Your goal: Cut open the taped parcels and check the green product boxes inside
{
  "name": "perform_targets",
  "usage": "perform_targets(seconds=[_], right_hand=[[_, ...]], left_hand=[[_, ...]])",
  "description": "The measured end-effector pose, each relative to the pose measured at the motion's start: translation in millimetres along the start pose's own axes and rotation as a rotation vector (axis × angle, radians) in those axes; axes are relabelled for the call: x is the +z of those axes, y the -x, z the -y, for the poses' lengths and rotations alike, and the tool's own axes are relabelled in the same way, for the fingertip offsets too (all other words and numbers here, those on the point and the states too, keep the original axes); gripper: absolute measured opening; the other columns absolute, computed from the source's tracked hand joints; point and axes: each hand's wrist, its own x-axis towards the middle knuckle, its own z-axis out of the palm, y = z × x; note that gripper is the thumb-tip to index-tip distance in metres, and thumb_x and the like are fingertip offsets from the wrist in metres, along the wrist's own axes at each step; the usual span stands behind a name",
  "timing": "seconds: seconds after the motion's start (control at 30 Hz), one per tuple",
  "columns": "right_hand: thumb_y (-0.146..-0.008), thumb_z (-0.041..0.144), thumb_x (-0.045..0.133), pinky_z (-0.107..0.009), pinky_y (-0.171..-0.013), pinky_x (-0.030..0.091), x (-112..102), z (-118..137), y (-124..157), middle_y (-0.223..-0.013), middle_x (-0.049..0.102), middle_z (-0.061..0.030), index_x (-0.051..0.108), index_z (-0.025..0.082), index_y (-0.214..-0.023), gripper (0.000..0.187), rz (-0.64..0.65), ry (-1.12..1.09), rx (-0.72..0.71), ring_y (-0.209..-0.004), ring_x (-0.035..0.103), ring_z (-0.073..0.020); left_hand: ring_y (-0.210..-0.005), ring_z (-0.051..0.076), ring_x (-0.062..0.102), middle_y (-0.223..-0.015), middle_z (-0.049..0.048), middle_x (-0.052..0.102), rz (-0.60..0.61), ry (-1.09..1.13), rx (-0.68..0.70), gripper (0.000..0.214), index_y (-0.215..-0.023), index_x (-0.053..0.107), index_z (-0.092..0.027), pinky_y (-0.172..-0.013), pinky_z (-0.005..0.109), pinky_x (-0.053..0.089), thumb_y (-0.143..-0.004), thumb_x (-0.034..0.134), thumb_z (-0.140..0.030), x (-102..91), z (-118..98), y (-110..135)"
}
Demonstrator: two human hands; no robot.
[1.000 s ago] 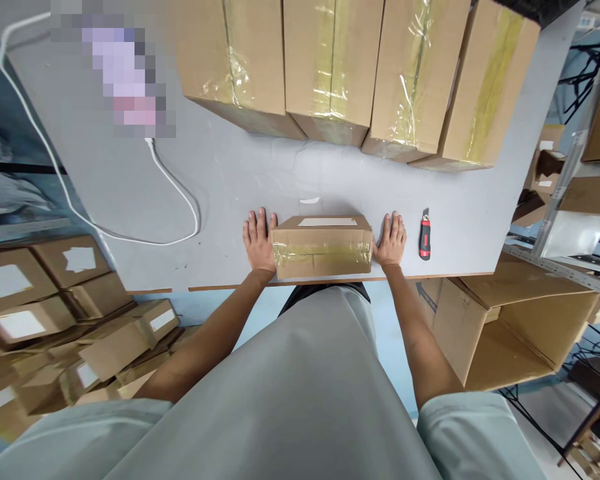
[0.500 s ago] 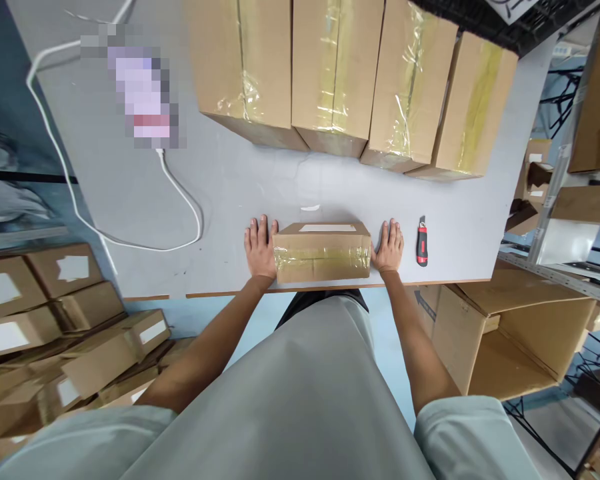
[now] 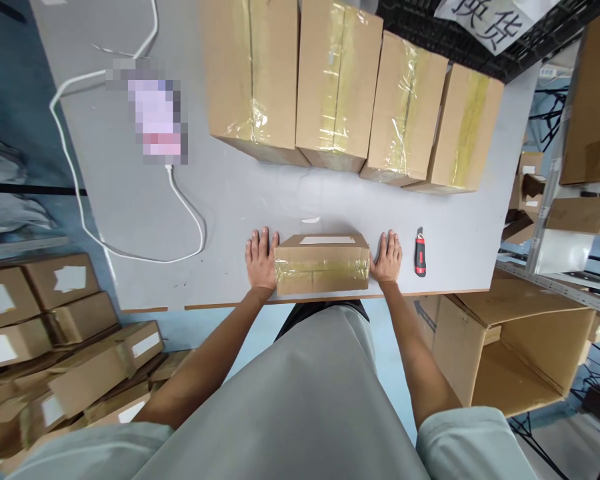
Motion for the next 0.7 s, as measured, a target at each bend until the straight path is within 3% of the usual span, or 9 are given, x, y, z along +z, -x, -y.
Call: perform_targets(seconds=[0.2,0.5,0.7], right_hand=[[-0.11,0.038,0.057,-0.067,-0.14,0.039,2.5,-2.0,0.5,-0.189,0.042,-0.0283,0.049,0.013,-0.183,0.077,-0.001,0.008,-0.001,-0.18,0.037,-0.0413],[-0.11,0.034,0.047,-0.069,-0.138,0.042,14.6,-8.0,-1.6,-0.186,0.047,-0.0287,0.05,0.011,-0.181,0.075,-0.126,-0.072,-0.059,-0.178,0.041,-0.0409],[-0.107,0.033,0.054,-0.063,-0.142,0.038,-5.4,-0.8,-10.9,-0.187,0.045,-0.029,0.055,0.008,-0.177,0.075,-0.089,-0.14,-0.068,-0.179,0.039,-0.0375]], left_hand=[[-0.187,0.036,0.014,-0.192,0.0179,0.038,0.01,0.007,-0.005,0.075,-0.182,0.053,-0.019,-0.152,0.064,0.007,-0.115,0.05,-0.051,-1.7,-0.7,-1.3],[-0.186,0.039,0.018,-0.194,0.0197,0.035,0.029,-0.003,0.056,0.079,-0.181,0.053,-0.013,-0.151,0.064,0.009,-0.109,0.054,-0.045,-8.9,-9.4,-7.8],[-0.186,0.041,0.018,-0.192,0.0234,0.038,-0.012,0.102,0.065,0.077,-0.176,0.057,-0.011,-0.149,0.069,0.011,-0.104,0.056,-0.039,-19.5,-33.2,-16.1]])
